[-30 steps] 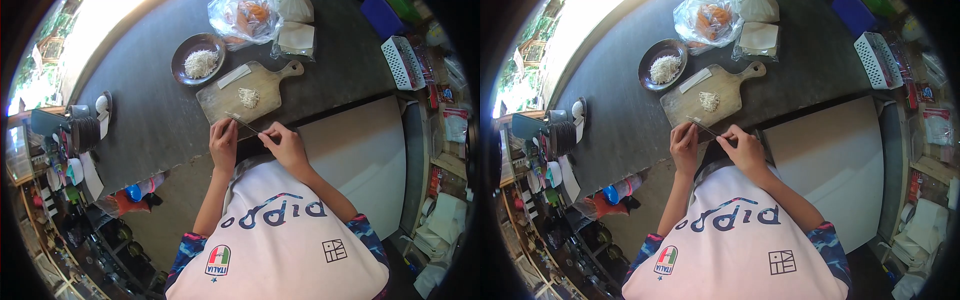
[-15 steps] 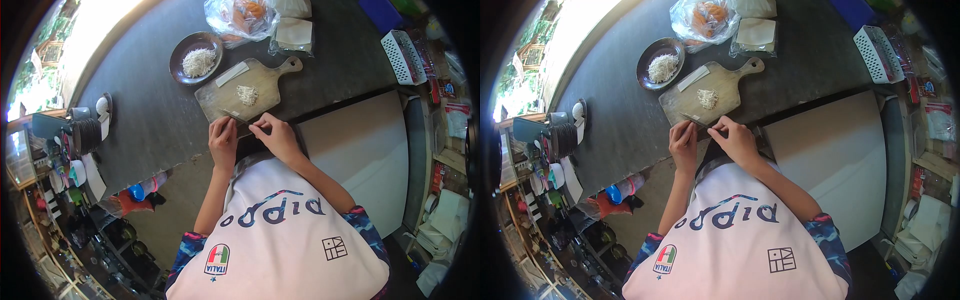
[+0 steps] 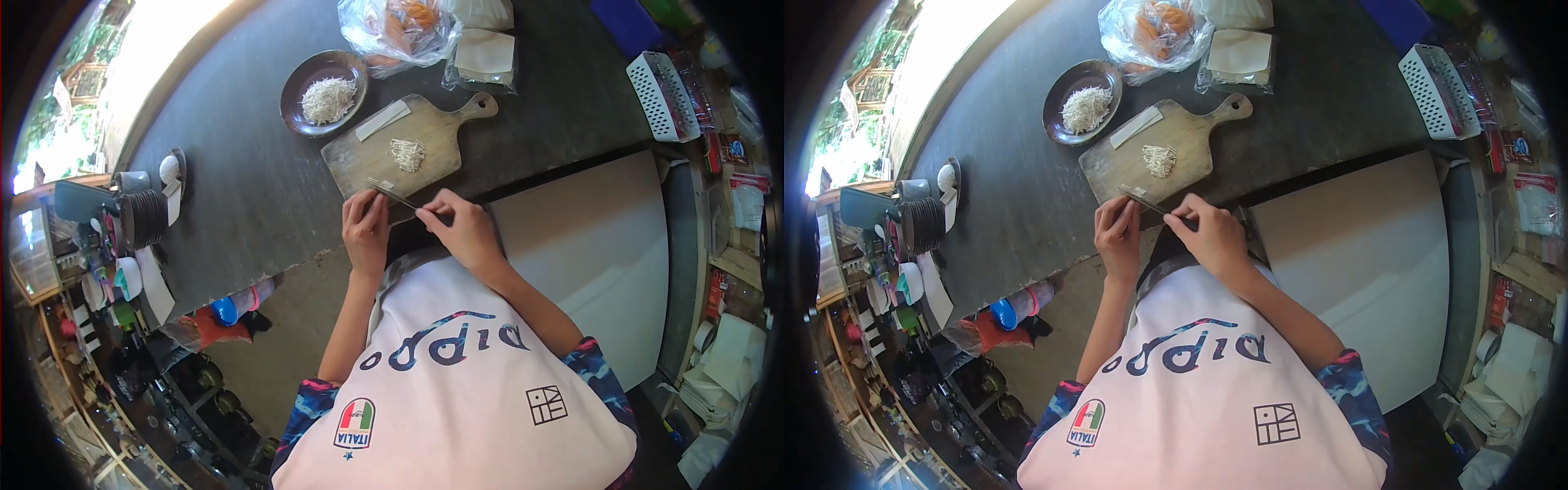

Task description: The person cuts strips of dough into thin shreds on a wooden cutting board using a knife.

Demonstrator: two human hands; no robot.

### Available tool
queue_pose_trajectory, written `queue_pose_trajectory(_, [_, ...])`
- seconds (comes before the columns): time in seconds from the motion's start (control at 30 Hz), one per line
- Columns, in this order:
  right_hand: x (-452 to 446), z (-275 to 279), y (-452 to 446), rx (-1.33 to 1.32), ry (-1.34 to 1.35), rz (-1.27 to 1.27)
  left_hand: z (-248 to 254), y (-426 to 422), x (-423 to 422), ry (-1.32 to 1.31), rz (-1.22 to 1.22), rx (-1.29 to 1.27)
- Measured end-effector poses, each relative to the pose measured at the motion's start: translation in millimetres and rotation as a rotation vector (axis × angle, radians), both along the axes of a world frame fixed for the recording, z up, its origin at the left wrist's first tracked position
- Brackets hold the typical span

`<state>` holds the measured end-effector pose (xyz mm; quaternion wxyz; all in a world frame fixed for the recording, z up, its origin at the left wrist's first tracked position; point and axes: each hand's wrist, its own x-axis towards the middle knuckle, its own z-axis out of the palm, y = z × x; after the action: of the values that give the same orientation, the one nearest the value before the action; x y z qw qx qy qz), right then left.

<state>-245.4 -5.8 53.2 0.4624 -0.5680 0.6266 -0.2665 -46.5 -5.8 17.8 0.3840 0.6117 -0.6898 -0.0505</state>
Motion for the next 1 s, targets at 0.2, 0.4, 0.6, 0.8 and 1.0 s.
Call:
queue_pose_trajectory(0.2, [-4.5, -3.0, 2.2, 0.028, -0.015, -0.002, -3.3, 1.0, -4.8, 0.027, 0.020, -0.005])
queue_pose_trajectory(0.4, [-2.7, -5.3, -0.4, 0.012, -0.014, 0.011, -3.1, 0.2, -1.4, 0.013, 0.017, -0.005])
queue_pose_trajectory(0.6, [-3.0, -7.5, -2.4, 0.020, -0.027, 0.008, -1.8, 0.7, -5.7, 0.036, 0.026, -0.001])
queue_pose_trajectory(0.8, [-5.0, -9.8, 0.7, -0.030, -0.041, 0.005, -4.4, 1.0, -1.0, 0.031, 0.021, 0.004])
queue_pose_trajectory(1.0, [1.4, -13.5, -6.3, 0.012, -0.072, -0.007, -0.1, 2.8, -6.7, 0.040, 0.055, 0.020])
